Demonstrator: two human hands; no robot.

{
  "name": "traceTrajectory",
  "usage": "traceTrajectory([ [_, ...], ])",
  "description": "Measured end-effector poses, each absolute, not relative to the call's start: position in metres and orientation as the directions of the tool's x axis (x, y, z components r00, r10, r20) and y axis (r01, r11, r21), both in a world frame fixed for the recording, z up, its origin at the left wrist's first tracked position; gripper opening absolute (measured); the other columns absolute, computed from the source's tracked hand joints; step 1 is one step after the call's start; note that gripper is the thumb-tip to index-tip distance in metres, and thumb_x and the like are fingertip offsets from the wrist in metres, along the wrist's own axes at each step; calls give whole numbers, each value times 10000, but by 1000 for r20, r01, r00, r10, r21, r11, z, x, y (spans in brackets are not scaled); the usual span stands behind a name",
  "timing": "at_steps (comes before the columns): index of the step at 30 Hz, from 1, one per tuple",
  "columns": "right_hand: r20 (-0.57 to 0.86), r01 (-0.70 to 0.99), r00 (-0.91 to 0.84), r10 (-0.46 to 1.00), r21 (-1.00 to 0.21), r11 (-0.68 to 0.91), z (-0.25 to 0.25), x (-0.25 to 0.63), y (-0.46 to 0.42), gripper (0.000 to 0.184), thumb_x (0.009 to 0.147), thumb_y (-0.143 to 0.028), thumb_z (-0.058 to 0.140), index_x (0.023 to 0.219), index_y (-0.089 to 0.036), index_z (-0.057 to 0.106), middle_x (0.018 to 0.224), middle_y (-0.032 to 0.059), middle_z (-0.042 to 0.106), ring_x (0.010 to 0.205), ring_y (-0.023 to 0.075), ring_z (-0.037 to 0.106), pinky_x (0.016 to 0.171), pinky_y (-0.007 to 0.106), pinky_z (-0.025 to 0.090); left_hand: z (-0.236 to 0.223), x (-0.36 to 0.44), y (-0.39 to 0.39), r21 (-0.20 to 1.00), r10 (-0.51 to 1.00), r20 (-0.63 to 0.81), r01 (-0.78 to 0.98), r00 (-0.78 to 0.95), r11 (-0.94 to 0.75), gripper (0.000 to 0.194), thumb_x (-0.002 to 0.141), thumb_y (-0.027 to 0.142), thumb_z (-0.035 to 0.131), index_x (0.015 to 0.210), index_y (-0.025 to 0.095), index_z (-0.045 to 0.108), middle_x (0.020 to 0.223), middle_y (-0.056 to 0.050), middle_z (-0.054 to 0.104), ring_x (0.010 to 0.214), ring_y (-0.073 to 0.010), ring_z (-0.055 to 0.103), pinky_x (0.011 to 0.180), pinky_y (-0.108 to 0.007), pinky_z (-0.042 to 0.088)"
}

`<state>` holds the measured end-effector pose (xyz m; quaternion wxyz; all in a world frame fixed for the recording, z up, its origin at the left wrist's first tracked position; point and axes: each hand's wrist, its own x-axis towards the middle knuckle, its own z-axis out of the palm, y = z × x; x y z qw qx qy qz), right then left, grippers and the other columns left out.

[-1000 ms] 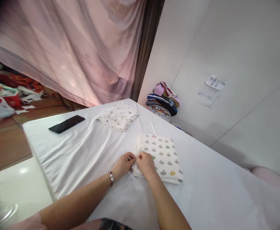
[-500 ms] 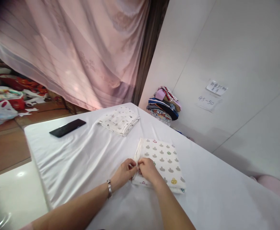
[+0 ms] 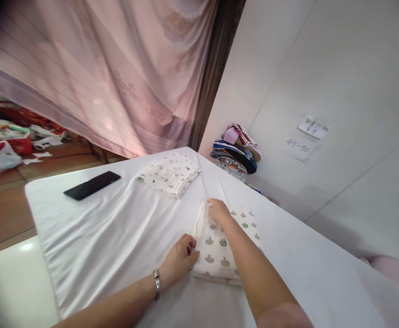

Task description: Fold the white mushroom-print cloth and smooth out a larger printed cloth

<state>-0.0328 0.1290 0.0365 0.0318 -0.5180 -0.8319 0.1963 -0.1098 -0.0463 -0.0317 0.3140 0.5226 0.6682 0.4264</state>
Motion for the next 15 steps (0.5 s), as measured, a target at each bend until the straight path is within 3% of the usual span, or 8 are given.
traceTrajectory([
  [9,-304,859,-500,811,-292,420,31,-51,158,327,677,-93,519,961,-226,611,541,-50,588,376,76,482,474,190,350,-31,-109,-46,904,967,17,418,-252,93,110,663,110,483,729,187,441,782,11,464,645,-103,445,608,-231,344],
  [15,-212,847,-519,828,-260,464,22,-54,165,166,718,-141,502,837,-214,592,607,-33,605,430,72,488,478,188,325,-30,-108,-46,903,968,11,419,-251,98,121,658,106,474,738,188,436,780,13,455,626,-101,429,598,-234,333],
])
